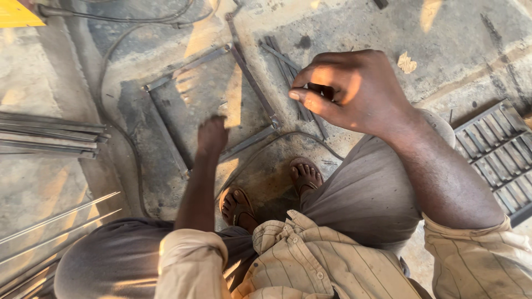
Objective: The person assembles a rectangular metal frame by placing short metal bars between two longer side rails on the floor. The person arranges the bars one by one to form a ladder-like structure.
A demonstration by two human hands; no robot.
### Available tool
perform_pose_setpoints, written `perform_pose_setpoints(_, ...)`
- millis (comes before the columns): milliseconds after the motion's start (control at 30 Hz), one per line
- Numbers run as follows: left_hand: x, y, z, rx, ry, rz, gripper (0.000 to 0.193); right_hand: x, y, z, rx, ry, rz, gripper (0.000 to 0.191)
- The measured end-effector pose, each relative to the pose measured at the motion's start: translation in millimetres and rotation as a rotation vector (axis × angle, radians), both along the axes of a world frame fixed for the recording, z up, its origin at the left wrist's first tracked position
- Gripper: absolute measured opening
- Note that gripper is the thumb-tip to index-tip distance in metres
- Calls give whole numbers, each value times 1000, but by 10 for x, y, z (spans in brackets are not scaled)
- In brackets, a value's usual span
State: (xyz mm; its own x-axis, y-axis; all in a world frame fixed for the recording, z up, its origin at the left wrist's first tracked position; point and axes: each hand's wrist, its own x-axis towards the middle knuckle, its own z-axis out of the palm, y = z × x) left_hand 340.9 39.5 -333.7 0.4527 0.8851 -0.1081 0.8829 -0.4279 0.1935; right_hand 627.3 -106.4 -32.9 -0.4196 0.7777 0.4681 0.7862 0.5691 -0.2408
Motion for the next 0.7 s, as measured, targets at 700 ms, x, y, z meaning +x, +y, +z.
perform_pose_setpoints(700,-2159,476,1905,136,492,47,30,-297,-54,276,36,-49,28,17)
